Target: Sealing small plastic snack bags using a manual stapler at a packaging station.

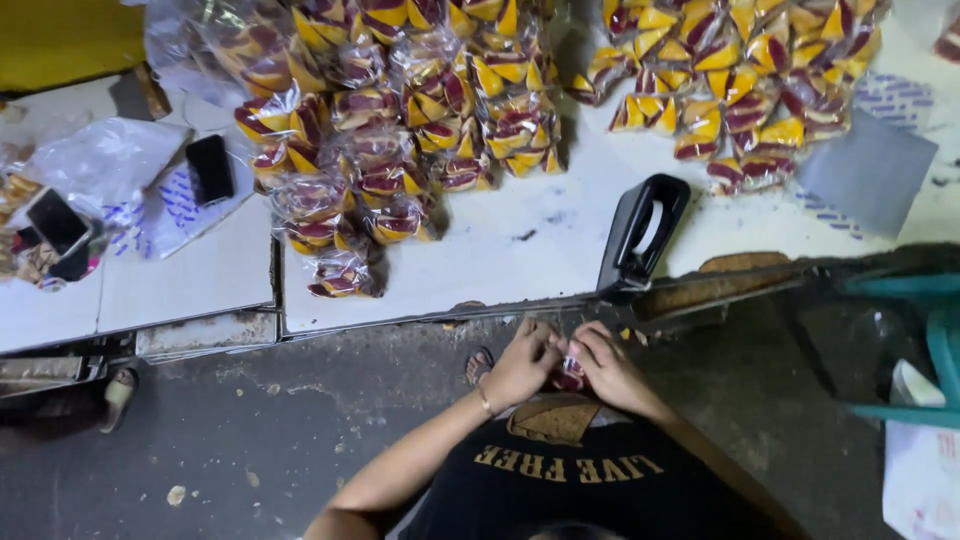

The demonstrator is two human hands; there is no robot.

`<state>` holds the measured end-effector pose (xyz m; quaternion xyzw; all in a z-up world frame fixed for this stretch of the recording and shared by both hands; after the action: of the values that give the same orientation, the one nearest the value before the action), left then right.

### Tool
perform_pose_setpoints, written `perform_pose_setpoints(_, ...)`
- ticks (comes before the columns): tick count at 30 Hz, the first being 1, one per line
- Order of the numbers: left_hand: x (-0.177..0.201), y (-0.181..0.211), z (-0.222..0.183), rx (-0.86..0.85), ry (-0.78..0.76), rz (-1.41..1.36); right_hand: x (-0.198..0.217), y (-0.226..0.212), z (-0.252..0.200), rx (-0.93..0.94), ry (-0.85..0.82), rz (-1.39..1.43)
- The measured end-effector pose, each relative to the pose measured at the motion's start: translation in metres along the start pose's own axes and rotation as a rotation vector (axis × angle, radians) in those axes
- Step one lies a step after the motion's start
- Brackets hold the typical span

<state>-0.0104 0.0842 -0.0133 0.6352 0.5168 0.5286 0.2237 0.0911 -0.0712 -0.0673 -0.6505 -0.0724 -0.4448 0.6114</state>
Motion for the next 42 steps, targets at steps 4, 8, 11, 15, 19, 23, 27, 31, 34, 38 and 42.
perform_pose_setpoints(4,-0.008,-0.044,0.017,0.143,0.048,-0.212,-0.025,-0.001,0.008,-0.262,0.14,0.054)
perform_pose_setpoints(8,0.037,-0.012,0.001,0.036,0.143,-0.27,0.056,-0.048,0.039,-0.416,0.68,-0.058)
perform_pose_setpoints(11,0.059,-0.006,0.0,-0.005,0.174,-0.28,0.071,0.066,0.026,-0.47,0.659,-0.178)
perform_pose_setpoints(15,0.081,-0.003,0.004,-0.035,0.166,-0.257,0.058,0.062,0.038,-0.612,0.708,0.139)
perform_pose_setpoints(19,0.101,-0.001,0.003,-0.07,0.229,-0.277,0.05,0.056,0.008,-0.789,0.556,-0.16)
perform_pose_setpoints(23,0.111,0.003,0.005,-0.082,0.231,-0.214,0.029,-0.013,0.019,-0.512,0.515,-0.108)
perform_pose_setpoints(27,0.11,0.003,0.007,-0.099,0.249,-0.185,-0.007,-0.092,0.073,-0.119,0.582,0.513)
perform_pose_setpoints(31,0.103,-0.004,0.005,-0.227,0.296,-0.092,-0.031,-0.092,0.094,-0.262,0.525,0.403)
perform_pose_setpoints(34,0.089,-0.032,0.012,-0.513,0.399,0.177,-0.041,-0.104,0.1,-0.377,0.54,0.512)
perform_pose_setpoints(38,0.078,-0.094,0.062,-0.082,0.129,-0.811,-0.044,-0.132,0.098,0.029,0.507,0.339)
perform_pose_setpoints(42,0.137,-0.041,0.05,-0.002,-0.107,-0.439,-0.024,-0.103,0.101,-0.129,0.301,0.65)
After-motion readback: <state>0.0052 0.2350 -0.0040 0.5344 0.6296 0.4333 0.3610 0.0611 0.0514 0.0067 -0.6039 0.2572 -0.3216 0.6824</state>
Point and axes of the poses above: each hand's wrist, its own z-axis towards the middle knuckle, its own x-axis out of the back of the hand, y = z × x, the point moved 3 cm from there along z, towards the middle knuckle, and after that the axes turned 8 degrees about x, right-handed, at the moved point
